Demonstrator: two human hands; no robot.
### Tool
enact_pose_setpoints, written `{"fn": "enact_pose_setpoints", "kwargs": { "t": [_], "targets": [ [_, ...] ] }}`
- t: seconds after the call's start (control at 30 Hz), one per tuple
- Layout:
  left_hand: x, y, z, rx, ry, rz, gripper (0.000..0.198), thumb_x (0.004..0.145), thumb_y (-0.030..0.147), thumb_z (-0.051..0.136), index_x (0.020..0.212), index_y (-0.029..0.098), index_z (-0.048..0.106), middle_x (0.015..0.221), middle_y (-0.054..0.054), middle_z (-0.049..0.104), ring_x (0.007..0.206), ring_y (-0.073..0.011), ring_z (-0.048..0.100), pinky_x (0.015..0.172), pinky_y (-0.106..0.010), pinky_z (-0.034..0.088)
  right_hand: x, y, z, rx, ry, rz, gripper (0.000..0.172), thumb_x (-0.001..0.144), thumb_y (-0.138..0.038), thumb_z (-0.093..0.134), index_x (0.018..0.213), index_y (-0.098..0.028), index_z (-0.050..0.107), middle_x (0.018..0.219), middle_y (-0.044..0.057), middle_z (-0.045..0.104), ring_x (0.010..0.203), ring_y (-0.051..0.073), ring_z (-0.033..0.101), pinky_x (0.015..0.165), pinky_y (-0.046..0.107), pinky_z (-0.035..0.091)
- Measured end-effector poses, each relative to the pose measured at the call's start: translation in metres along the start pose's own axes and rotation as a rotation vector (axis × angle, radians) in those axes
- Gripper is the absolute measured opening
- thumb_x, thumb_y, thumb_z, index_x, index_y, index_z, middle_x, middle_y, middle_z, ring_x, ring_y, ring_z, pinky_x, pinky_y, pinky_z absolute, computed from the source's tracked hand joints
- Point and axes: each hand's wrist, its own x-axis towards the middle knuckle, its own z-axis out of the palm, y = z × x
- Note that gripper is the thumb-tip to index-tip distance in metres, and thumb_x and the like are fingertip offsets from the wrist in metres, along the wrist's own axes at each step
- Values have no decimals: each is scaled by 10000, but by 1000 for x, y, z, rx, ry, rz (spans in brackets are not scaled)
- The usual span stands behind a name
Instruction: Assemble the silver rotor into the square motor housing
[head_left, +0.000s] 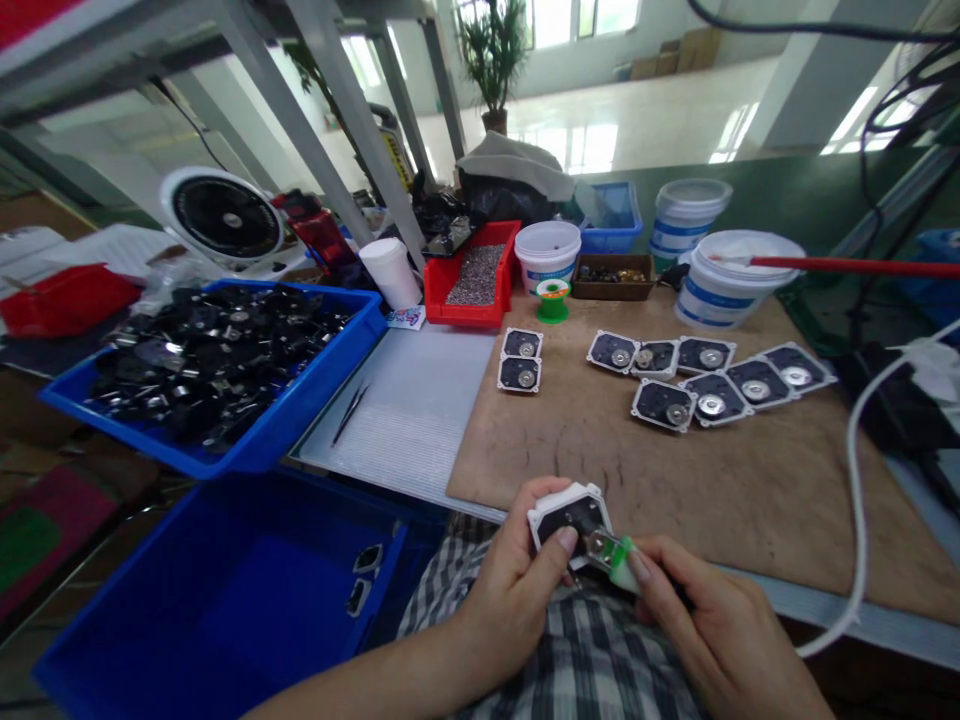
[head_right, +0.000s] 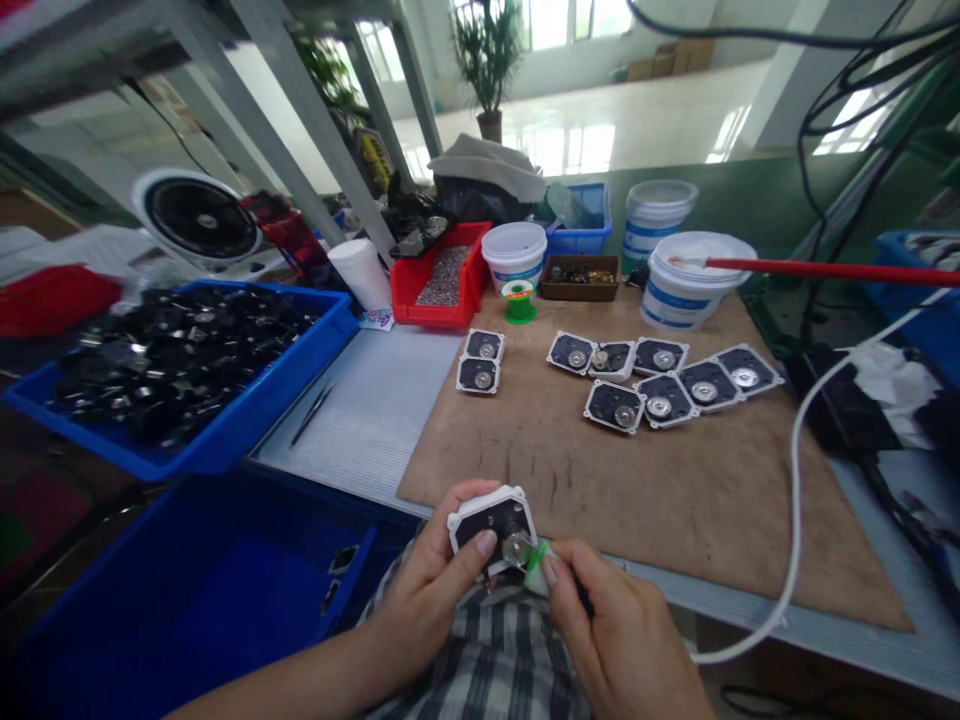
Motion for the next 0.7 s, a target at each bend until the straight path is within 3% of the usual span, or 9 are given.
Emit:
{"fn": "enact_pose_setpoints", "kwargs": {
  "t": [0.23,0.7],
  "targets": [
    [3,1,4,4,35,0,299,895,328,488,1167,218,431,871,4,535,700,-107,482,636,-224,430,2,-7,-1,-28,72,5,283,982,-384,357,796,-245,518,622,-75,571,527,94,563,503,185,386],
    [11,-8,0,-33,71,-36,349,878,372,494,1174,209,407,913,-15,539,737,-123,490,638,-226,432,13,3,4,40,-35,76,317,987,-413,296,860,-244,532,664,-53,556,588,100,552,559,199,364]
  ]
}}
